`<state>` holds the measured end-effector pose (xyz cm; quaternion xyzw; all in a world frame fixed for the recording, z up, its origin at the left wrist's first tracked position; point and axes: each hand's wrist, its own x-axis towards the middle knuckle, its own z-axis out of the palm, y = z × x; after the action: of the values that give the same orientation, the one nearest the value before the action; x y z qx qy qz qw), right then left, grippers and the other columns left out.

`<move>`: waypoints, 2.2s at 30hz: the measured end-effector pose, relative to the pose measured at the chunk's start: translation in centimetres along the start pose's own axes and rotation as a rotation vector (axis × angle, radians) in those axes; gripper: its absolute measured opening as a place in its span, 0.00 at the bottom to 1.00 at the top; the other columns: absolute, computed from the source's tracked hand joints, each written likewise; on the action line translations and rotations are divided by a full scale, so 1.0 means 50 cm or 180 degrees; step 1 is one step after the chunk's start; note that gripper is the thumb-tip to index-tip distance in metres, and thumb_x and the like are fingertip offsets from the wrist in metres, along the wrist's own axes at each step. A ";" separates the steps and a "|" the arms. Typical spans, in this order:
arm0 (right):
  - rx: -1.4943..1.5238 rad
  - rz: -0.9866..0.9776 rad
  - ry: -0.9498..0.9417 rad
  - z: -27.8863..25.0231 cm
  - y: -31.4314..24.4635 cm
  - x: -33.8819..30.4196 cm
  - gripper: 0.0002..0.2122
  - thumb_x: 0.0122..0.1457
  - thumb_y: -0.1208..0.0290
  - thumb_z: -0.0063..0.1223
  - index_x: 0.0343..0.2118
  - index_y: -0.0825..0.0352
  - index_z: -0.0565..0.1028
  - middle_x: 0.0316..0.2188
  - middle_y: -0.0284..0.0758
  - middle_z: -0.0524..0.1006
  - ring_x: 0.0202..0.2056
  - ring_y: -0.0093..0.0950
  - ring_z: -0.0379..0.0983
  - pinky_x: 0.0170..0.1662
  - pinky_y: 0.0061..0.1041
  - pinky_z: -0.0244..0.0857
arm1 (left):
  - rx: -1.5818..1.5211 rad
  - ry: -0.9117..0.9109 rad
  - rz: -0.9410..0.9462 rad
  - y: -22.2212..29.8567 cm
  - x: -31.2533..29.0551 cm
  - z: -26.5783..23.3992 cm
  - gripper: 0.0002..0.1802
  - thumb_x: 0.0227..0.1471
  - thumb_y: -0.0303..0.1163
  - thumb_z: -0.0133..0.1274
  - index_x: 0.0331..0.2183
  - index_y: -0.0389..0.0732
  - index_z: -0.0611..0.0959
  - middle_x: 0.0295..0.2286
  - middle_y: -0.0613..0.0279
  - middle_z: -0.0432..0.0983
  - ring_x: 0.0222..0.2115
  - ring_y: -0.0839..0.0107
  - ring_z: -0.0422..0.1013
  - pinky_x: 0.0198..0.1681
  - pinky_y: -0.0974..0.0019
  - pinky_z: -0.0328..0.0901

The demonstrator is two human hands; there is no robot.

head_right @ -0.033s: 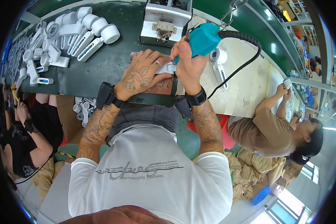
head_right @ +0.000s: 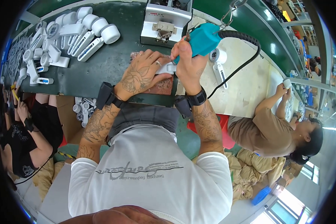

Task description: Assemble small white electronic hand-held devices using an electric screwdriver on a factory production line.

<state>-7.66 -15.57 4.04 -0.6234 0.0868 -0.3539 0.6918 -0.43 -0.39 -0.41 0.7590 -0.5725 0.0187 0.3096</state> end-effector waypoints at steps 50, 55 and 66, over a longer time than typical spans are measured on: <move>0.0077 0.0003 -0.0088 -0.031 -0.019 -0.059 0.26 0.63 0.45 0.58 0.38 0.70 0.70 0.23 0.35 0.72 0.25 0.27 0.69 0.31 0.29 0.66 | -0.0377 0.0145 0.0030 0.008 0.003 -0.016 0.18 0.58 0.34 0.54 0.49 0.42 0.82 0.44 0.60 0.75 0.43 0.58 0.69 0.48 0.56 0.64; 0.0090 -0.0021 -0.0161 -0.031 -0.019 -0.062 0.24 0.64 0.47 0.57 0.37 0.68 0.69 0.23 0.35 0.71 0.24 0.27 0.69 0.31 0.29 0.65 | -0.0345 0.0108 0.0068 0.019 0.009 -0.021 0.18 0.58 0.34 0.54 0.50 0.41 0.82 0.47 0.61 0.75 0.44 0.58 0.69 0.48 0.56 0.64; 0.0780 -0.0189 0.0209 -0.058 -0.081 -0.124 0.29 0.61 0.44 0.59 0.43 0.73 0.71 0.24 0.37 0.73 0.25 0.30 0.71 0.31 0.30 0.68 | -0.0276 0.0115 0.0077 0.047 -0.047 -0.006 0.22 0.50 0.34 0.65 0.47 0.41 0.82 0.37 0.58 0.73 0.40 0.55 0.70 0.41 0.54 0.67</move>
<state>-15.41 -14.09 5.20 -0.5246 0.0470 -0.4024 0.7488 -3.22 1.40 -0.01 0.7374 -0.5763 0.0113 0.3523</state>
